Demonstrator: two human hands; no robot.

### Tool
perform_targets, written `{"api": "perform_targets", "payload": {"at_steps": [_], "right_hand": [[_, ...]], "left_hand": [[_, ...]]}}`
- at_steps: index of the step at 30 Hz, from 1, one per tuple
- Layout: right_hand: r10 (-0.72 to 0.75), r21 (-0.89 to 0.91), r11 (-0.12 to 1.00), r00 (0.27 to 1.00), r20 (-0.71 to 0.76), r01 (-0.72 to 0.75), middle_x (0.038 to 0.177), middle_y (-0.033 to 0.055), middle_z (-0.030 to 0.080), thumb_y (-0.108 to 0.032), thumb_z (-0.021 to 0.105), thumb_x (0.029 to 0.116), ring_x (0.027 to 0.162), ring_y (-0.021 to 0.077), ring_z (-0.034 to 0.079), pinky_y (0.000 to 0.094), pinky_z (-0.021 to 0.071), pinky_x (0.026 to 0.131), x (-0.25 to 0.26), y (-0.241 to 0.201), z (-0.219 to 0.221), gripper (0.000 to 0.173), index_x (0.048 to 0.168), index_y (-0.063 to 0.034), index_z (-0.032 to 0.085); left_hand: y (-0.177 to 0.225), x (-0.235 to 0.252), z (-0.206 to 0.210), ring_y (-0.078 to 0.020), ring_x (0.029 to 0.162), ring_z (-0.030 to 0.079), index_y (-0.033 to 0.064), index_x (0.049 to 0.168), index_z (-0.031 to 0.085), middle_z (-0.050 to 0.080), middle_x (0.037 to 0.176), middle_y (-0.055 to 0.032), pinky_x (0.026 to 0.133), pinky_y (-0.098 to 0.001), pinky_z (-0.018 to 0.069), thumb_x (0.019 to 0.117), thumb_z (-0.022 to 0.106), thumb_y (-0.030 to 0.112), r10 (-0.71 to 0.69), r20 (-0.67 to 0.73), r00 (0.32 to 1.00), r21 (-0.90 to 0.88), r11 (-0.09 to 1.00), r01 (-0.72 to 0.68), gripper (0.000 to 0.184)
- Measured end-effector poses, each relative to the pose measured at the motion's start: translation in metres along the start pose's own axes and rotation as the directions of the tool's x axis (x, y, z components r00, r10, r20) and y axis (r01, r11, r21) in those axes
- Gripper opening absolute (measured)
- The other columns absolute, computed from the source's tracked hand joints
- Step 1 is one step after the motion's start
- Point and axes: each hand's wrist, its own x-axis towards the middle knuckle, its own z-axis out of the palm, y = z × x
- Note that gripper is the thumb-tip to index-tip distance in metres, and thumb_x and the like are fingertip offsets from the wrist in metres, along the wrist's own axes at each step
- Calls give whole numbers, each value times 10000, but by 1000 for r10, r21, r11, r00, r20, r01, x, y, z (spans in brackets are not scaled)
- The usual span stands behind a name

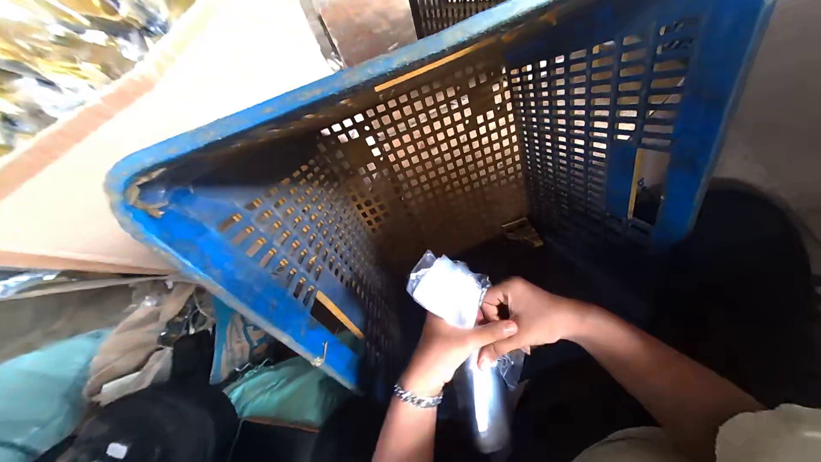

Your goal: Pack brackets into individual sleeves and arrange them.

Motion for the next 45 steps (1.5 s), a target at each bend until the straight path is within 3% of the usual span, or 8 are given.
{"api": "perform_targets", "payload": {"at_steps": [4, 8, 13, 20, 26, 31, 37, 45], "right_hand": [[137, -15, 990, 990, -23, -138, 575, -62, 547, -124, 796, 822, 456, 7, 507, 188, 455, 467, 10, 14, -49, 262, 758, -76, 547], [395, -346, 783, 843, -365, -516, 1177, 244, 651, -213, 707, 982, 1057, 326, 653, 483, 526, 947, 66, 87, -110, 382, 1229, 65, 622], [515, -576, 445, 722, -462, -685, 1662, 312, 119, -260, 606, 1038, 1496, 568, 143, 754, 225, 1122, 117, 169, -148, 584, 1544, -32, 422], [526, -475, 534, 714, -462, -700, 1647, 307, 165, -12, 658, 947, 1428, 576, 302, 693, 352, 1104, 109, 175, -144, 551, 1479, -59, 521], [376, 455, 879, 793, -479, -142, 1102, 128, 651, -240, 460, 1087, 856, 214, 707, 370, 622, 745, 31, 83, -78, 405, 1450, -77, 386], [250, 179, 954, 968, -22, -242, 992, 78, 664, -136, 647, 955, 695, 180, 702, 328, 623, 597, 4, 1, -32, 536, 1400, -94, 352], [-172, -551, 834, 931, -323, -37, 1126, 261, 686, -188, 696, 955, 1020, 364, 697, 531, 552, 924, -7, 9, 19, 450, 1289, 86, 571], [118, 105, 988, 993, -22, -115, 1045, 68, 665, -119, 655, 930, 689, 178, 701, 328, 610, 580, -59, -52, -5, 566, 1395, -124, 332]], "left_hand": [[-8, 14, -16, -20, 781, 650, -48, 1061, 602, 664, 854, -3, 751, -197, 567, 643, 828, -20, 160, -177, 971, 418, 906, -73, 475], [-22, 32, -27, -144, 929, 691, -170, 1149, 610, 711, 997, -196, 860, -331, 556, 730, 789, 65, 318, -309, 896, 719, 695, 2, 513], [-28, 38, -25, 28, 977, 665, -195, 1226, 503, 698, 1048, -88, 883, -158, 559, 784, 807, 54, 405, -359, 841, 529, 830, -174, 591], [-26, 41, -33, 67, 985, 643, -215, 1190, 512, 697, 1045, -98, 892, -123, 530, 779, 829, 110, 450, -353, 821, 625, 766, -151, 613], [-18, 39, -34, 2, 846, 649, -76, 1144, 624, 694, 919, -51, 790, -209, 552, 783, 825, 129, 448, -343, 826, 671, 732, -118, 461], [-8, 14, -16, -91, 916, 662, -74, 1228, 586, 685, 1011, -108, 840, -289, 559, 779, 850, 66, 240, -471, 849, 405, 914, -33, 539], [11, -22, 22, -32, 771, 637, -54, 1188, 501, 659, 909, -34, 715, -193, 557, 807, 748, -89, 192, -607, 771, -85, 949, -303, 455], [12, -39, 37, -64, 940, 656, -118, 1231, 527, 668, 1030, -109, 836, -230, 558, 764, 790, -57, 287, -556, 780, 30, 945, -327, 540]]}}
